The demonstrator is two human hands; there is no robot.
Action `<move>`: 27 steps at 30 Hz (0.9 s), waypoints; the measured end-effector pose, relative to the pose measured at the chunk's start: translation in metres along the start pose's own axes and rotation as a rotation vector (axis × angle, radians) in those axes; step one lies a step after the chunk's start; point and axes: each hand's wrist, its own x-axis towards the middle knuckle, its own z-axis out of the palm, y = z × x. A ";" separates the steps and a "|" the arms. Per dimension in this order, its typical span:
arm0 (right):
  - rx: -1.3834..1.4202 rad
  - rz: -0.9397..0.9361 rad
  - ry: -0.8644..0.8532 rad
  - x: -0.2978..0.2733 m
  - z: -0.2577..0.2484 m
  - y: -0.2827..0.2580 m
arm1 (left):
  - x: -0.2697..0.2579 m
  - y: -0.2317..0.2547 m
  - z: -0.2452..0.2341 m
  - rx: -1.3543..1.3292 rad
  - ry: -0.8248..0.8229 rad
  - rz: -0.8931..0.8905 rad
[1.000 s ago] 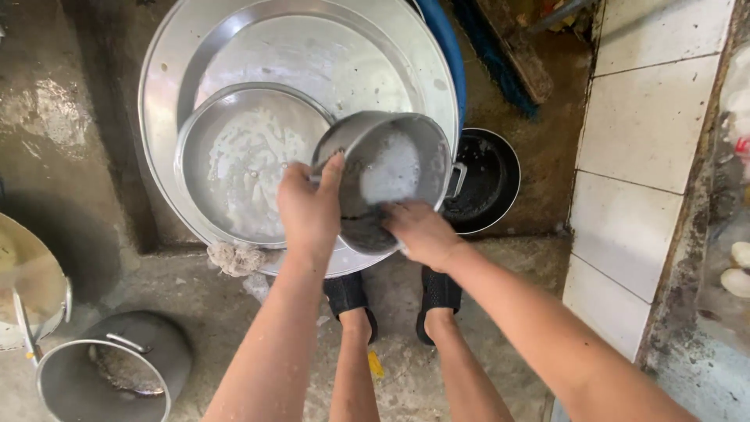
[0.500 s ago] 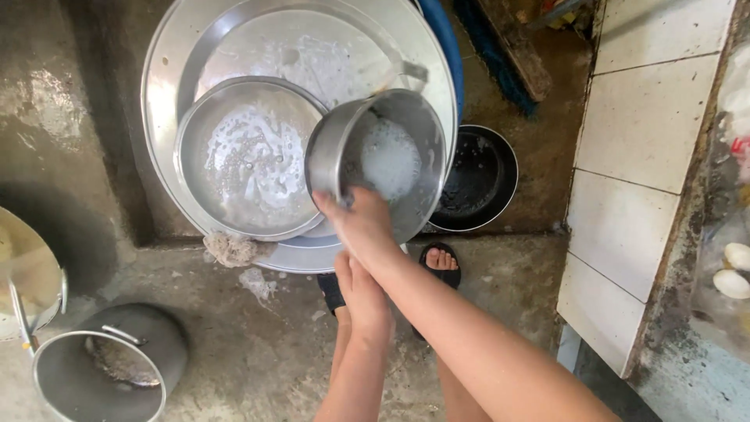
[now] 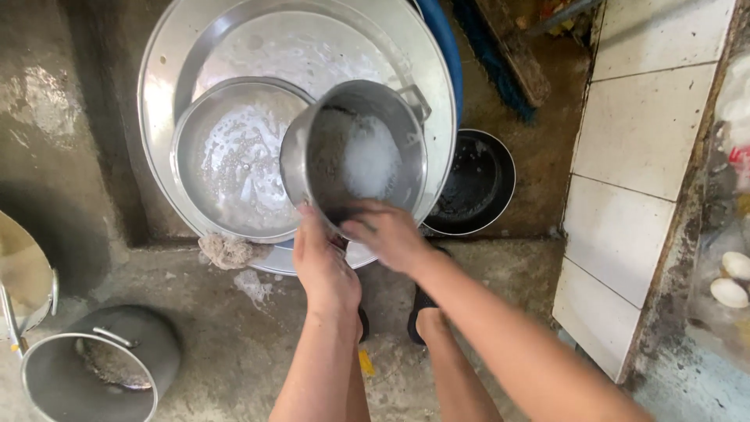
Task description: Scrubbing pots, pans, and large trays with a scouring pad and soap.
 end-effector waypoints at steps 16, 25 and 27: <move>-0.522 -0.345 -0.036 -0.017 -0.038 0.054 | 0.032 0.075 0.072 1.095 -0.161 0.455; -1.255 -0.393 -0.194 0.052 -0.048 0.025 | 0.029 0.070 0.086 1.420 -0.305 0.537; -0.522 0.483 -0.161 0.019 0.009 0.006 | 0.031 0.054 0.070 1.318 -0.235 0.536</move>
